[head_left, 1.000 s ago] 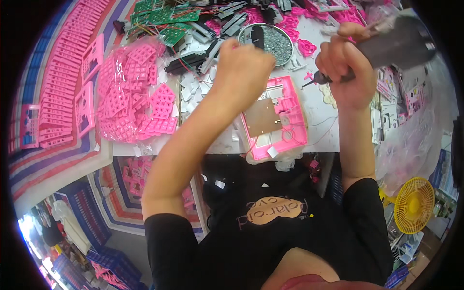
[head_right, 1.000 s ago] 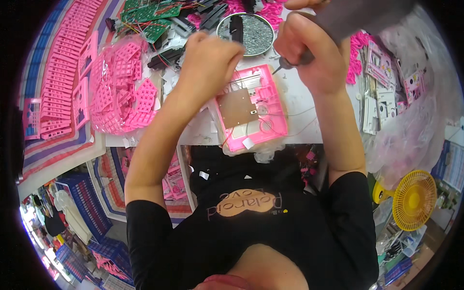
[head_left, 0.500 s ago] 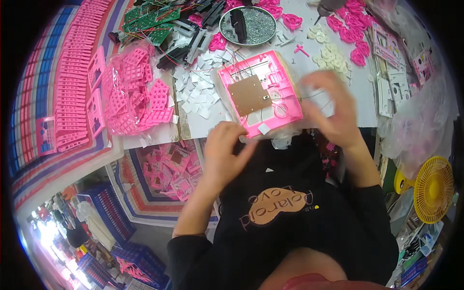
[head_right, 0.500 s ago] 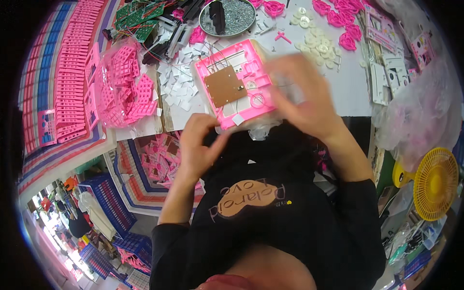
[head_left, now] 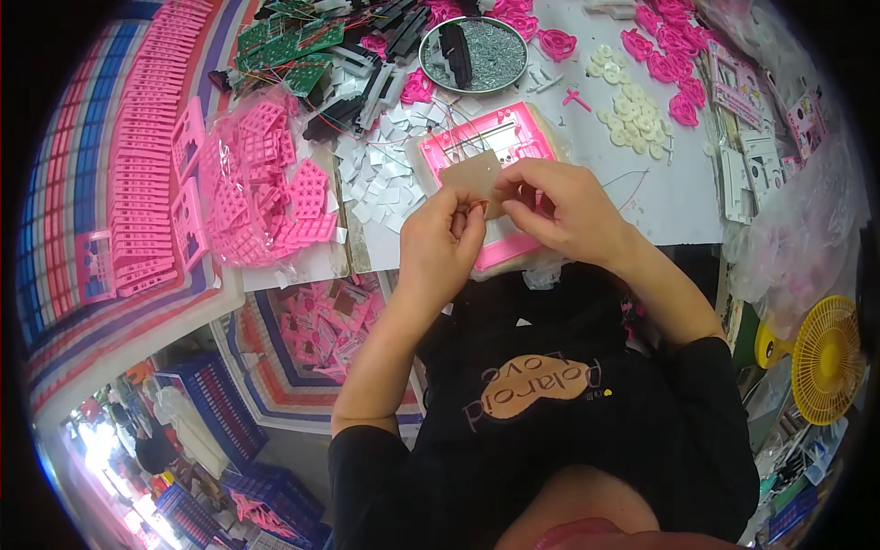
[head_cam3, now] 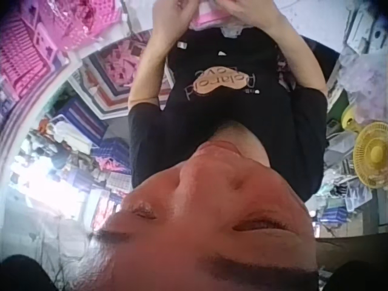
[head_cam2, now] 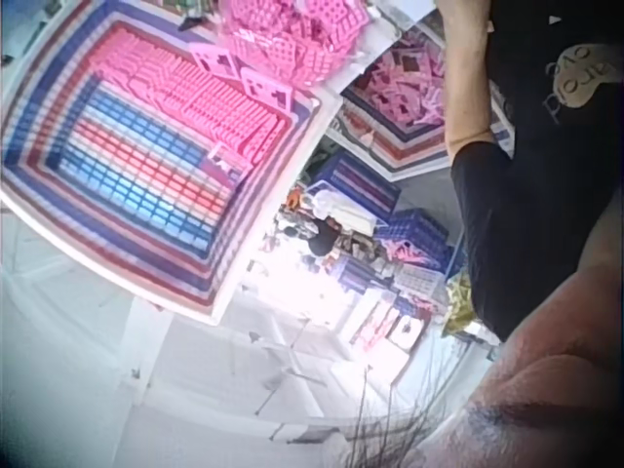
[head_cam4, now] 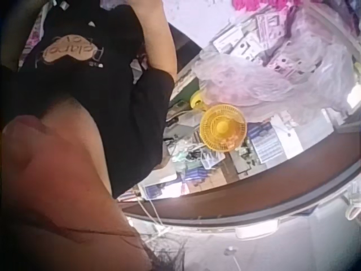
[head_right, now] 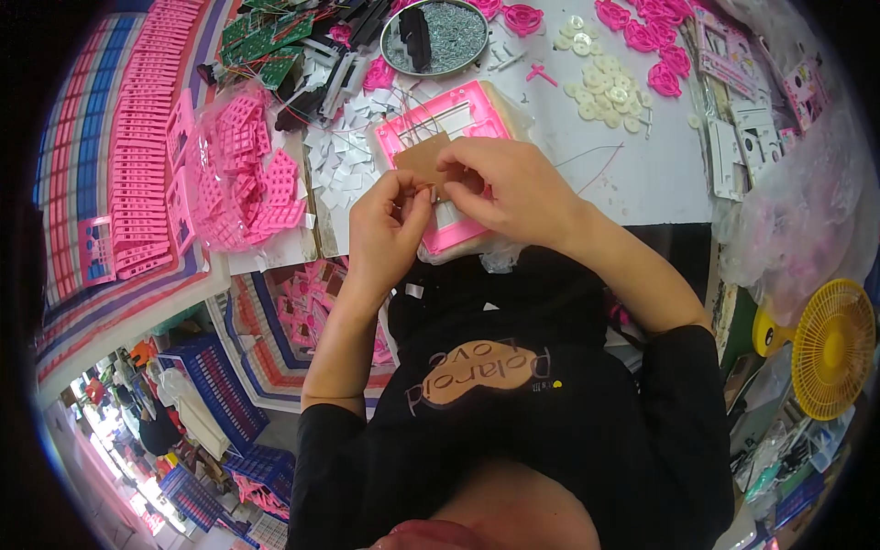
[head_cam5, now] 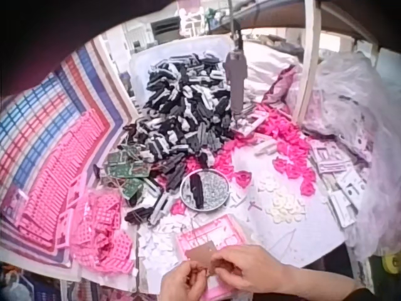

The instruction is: Assembling internal components and external parts of a toy calculator using a glue gun.

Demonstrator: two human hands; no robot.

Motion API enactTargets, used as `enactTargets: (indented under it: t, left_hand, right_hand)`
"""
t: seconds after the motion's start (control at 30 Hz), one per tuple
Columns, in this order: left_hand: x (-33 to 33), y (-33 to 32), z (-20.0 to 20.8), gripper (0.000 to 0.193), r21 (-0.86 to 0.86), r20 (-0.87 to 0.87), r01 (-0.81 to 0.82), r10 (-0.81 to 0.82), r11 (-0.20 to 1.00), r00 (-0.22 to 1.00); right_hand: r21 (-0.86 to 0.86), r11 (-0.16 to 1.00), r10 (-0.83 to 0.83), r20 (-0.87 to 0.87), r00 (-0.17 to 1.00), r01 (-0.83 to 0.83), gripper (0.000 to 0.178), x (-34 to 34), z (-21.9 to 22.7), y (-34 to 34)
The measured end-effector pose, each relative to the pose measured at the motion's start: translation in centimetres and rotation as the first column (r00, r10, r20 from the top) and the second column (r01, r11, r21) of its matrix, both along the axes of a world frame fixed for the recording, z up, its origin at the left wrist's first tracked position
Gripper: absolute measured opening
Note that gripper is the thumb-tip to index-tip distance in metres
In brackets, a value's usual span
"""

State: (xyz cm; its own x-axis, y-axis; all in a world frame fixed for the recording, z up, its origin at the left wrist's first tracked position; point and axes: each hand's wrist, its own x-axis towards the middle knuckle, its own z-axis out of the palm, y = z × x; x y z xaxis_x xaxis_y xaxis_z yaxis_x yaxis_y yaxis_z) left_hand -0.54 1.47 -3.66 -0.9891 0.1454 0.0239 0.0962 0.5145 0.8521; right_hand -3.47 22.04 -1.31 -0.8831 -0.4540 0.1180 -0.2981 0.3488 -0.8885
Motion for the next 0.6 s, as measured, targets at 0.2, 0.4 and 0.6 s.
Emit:
enactTargets:
  t: [0.2,0.4,0.6]
  left_hand:
    - [-0.7,0.3,0.6,0.02,-0.024,-0.048,0.068,-0.069,0.997,0.996]
    - [-1.4,0.3,-0.2,0.021,0.247,0.057,0.024,-0.039,0.969,0.998]
    - [-1.0,-0.2,-0.3,0.017,0.572,0.31,-0.111,-0.089,0.813,0.947]
  right_hand:
    - [0.007,0.996,0.09,-0.027,0.996,-0.09,0.027,-1.6,-1.2,-0.8]
    - [0.112,0.97,0.218,-0.031,0.975,-0.214,0.025,-2.8,0.0,-0.4]
    - [-0.043,0.993,0.114,0.09,0.989,-0.11,0.015,-2.1,-0.1,-0.5]
